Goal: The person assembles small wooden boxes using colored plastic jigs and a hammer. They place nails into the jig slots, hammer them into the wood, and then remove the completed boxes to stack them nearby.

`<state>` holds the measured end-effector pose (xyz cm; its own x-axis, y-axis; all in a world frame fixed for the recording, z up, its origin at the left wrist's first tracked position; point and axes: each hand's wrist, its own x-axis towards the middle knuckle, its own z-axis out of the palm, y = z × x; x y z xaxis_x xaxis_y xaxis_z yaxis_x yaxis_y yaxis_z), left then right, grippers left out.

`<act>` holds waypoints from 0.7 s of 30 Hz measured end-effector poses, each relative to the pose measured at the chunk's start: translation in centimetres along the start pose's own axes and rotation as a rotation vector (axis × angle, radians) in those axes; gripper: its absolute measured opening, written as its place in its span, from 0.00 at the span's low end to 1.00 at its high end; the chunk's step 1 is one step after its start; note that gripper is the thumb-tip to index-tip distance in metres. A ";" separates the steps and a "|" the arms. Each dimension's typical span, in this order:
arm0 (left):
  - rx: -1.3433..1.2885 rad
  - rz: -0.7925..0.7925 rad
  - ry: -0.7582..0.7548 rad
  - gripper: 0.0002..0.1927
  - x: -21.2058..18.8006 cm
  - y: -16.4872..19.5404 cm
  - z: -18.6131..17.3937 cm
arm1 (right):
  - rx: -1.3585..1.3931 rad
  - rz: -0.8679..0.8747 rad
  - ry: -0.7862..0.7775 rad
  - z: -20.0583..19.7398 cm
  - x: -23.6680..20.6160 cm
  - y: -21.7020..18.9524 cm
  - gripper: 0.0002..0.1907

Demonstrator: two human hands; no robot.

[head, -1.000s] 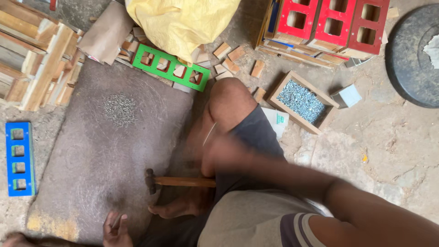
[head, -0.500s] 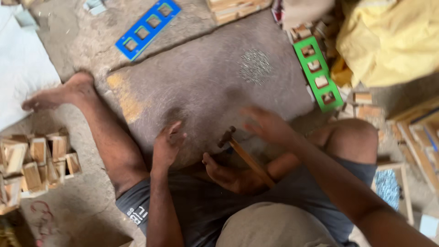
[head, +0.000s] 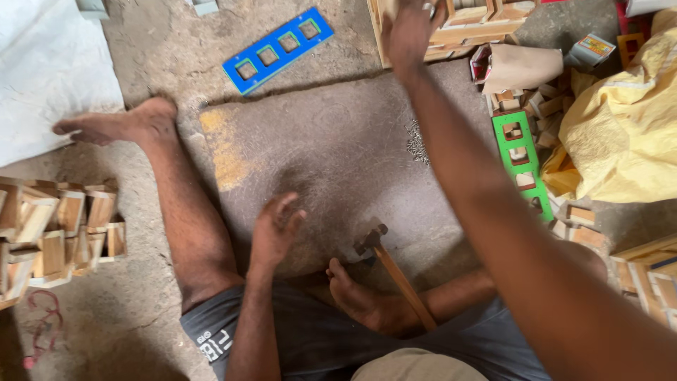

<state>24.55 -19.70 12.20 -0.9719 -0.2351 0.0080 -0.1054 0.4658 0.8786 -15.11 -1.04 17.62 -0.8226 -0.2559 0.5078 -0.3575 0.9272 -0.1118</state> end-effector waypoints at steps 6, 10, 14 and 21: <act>-0.421 0.033 0.572 0.10 -0.3 -2.3 -3.3 | 0.455 -0.361 -0.265 -5.9 -19.7 0.1 0.13; -0.452 0.175 0.746 0.07 -1.4 -6.4 -4.1 | 0.414 -0.656 -0.478 -6.5 -28.0 2.0 0.18; -0.712 -0.066 0.763 0.07 -2.0 -10.5 -3.5 | 0.567 -0.604 -0.594 -6.6 -29.4 3.3 0.22; -0.757 0.129 0.670 0.07 -0.9 -15.1 -3.1 | 0.783 -0.072 -0.256 -12.3 -30.7 10.9 0.11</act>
<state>27.64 -29.18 0.45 -0.6246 -0.7586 0.1854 0.3782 -0.0862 0.9217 11.69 20.31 11.29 -0.8277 -0.4493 0.3364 -0.5396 0.4719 -0.6972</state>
